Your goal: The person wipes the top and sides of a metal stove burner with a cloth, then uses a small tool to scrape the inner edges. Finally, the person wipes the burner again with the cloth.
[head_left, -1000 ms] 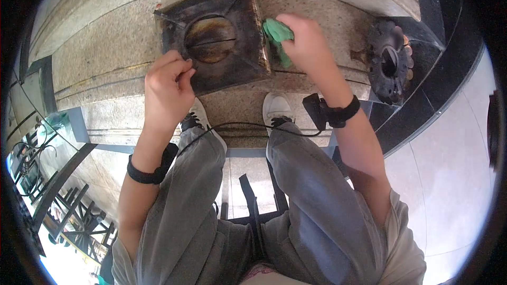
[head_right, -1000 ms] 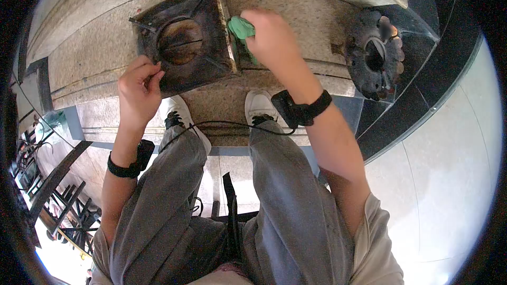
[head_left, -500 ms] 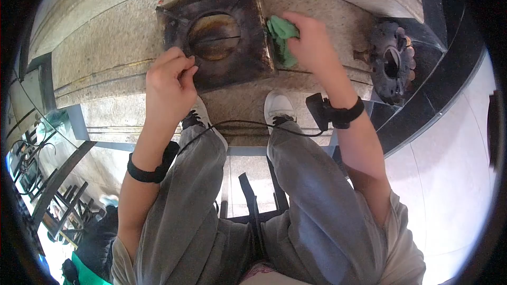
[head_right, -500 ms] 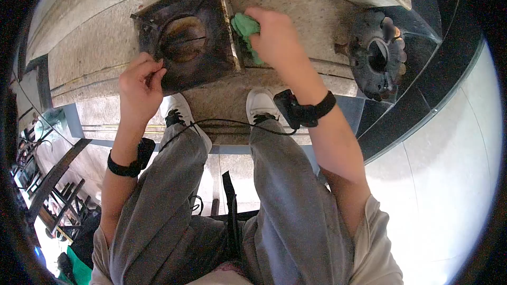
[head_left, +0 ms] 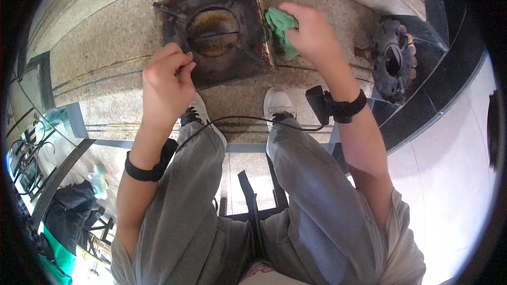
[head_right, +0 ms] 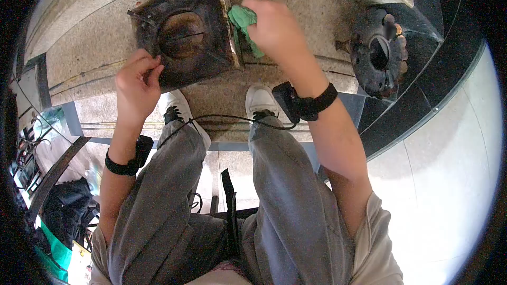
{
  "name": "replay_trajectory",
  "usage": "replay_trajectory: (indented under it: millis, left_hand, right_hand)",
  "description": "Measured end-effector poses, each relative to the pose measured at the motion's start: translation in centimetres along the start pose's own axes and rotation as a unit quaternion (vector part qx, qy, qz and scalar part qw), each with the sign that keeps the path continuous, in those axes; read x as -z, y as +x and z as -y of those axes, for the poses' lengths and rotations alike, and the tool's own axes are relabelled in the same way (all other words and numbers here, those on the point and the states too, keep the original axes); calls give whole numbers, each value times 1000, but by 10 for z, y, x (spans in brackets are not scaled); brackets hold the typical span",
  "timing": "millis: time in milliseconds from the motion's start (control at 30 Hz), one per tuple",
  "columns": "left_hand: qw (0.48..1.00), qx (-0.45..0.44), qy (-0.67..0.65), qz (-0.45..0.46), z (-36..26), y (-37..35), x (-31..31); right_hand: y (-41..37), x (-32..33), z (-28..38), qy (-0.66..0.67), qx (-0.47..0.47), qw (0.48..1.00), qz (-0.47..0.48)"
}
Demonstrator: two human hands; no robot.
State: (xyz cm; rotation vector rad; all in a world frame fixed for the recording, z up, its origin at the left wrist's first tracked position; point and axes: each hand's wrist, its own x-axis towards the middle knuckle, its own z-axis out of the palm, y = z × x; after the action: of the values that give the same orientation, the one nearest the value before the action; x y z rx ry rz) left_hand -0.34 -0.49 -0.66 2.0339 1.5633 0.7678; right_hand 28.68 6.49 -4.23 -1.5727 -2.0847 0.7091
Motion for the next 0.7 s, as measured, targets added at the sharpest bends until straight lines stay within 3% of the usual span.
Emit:
replay_trajectory:
  millis: [433, 700]
  left_hand:
    - [1000, 2, 9, 4, 0, 2, 2]
    - [1000, 7, 18, 7, -2, 2, 2]
  right_hand:
    - [9, 6, 1, -4, -3, 999, 36]
    - [0, -7, -14, 45, 10, 999, -5]
